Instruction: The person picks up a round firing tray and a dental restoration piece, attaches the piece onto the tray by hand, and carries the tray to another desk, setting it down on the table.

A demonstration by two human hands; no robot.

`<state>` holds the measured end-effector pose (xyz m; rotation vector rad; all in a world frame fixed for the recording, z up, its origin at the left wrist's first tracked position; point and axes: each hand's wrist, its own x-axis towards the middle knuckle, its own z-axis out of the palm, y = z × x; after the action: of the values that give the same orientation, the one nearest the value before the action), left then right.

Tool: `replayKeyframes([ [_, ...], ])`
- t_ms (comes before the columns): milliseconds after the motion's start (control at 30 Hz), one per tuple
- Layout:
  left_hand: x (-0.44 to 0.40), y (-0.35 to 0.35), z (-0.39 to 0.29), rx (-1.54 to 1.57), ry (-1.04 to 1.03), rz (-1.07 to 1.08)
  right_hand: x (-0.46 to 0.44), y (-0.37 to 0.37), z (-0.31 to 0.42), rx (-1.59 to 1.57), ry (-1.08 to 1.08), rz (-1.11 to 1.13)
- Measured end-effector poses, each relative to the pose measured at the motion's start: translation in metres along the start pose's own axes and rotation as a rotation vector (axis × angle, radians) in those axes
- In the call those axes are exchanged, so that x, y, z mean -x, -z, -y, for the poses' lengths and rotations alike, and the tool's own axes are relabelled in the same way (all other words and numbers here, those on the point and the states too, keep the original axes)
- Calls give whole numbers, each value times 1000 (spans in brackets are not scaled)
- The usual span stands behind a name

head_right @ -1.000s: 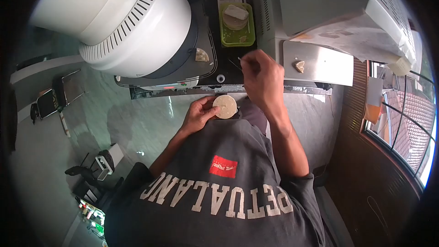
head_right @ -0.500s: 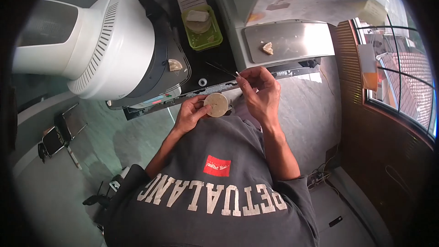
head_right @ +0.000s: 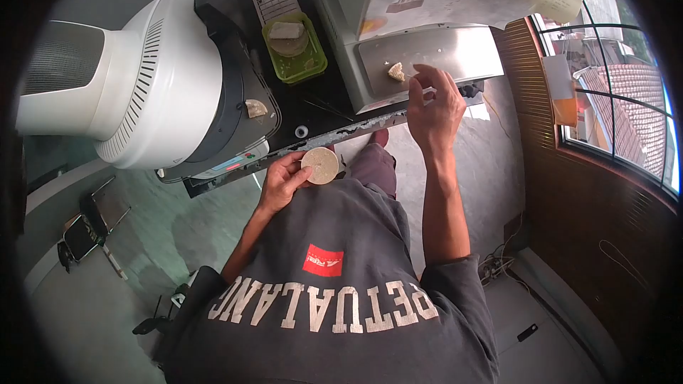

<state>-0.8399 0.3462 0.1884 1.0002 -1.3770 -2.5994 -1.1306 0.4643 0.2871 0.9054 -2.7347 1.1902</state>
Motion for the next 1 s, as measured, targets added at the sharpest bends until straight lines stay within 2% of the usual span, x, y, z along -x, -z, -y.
replayKeyframes([
  [267,0,-2,1,-11,-3,4,-11,-5,5,-10,5,37],
  [567,1,-8,1,-22,-3,-8,-17,-5,1,47,116,34],
  [667,1,-8,3,-34,15,-13,-17,1,3,46,73,0],
  [900,1,-9,5,25,17,-5,-7,13,-1,36,-7,98],
  [1000,0,-8,6,23,20,2,-3,9,-5,45,36,63],
])
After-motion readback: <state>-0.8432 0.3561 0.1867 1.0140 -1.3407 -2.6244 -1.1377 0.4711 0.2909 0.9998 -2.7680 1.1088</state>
